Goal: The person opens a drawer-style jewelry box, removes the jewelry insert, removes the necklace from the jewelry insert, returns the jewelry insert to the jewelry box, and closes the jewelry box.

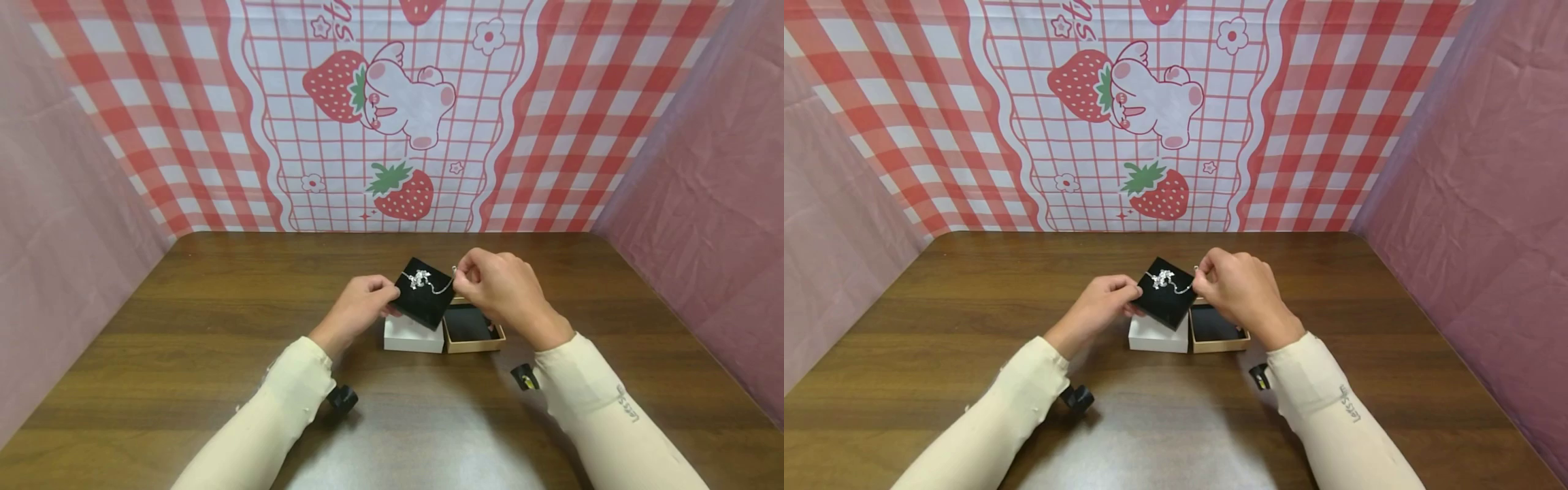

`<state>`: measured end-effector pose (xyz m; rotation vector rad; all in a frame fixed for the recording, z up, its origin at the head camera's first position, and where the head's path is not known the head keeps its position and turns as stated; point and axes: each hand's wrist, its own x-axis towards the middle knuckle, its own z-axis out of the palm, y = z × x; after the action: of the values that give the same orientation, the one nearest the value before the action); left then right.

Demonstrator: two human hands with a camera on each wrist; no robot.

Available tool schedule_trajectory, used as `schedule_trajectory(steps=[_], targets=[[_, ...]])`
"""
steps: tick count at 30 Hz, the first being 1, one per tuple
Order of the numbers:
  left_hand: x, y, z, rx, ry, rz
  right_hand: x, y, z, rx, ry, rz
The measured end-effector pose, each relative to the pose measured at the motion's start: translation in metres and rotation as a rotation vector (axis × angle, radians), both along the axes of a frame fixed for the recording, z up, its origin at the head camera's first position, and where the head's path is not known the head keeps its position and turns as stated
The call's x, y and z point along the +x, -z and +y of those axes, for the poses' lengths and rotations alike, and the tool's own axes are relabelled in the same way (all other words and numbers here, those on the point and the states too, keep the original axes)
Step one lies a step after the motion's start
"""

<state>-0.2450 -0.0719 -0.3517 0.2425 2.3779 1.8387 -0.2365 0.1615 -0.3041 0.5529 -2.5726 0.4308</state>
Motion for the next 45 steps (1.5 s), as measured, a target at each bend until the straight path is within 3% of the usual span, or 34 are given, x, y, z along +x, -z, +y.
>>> schedule_trajectory(steps=[29,45], targets=[[0.0,0.002,-0.001,0.034,0.032,-0.011,-0.016,-0.012,0.005,-0.021,0.022,0.022],[0.0,-0.001,-0.001,0.061,-0.007,0.016,-0.022,-0.009,0.011,-0.032,0.08,-0.054]])
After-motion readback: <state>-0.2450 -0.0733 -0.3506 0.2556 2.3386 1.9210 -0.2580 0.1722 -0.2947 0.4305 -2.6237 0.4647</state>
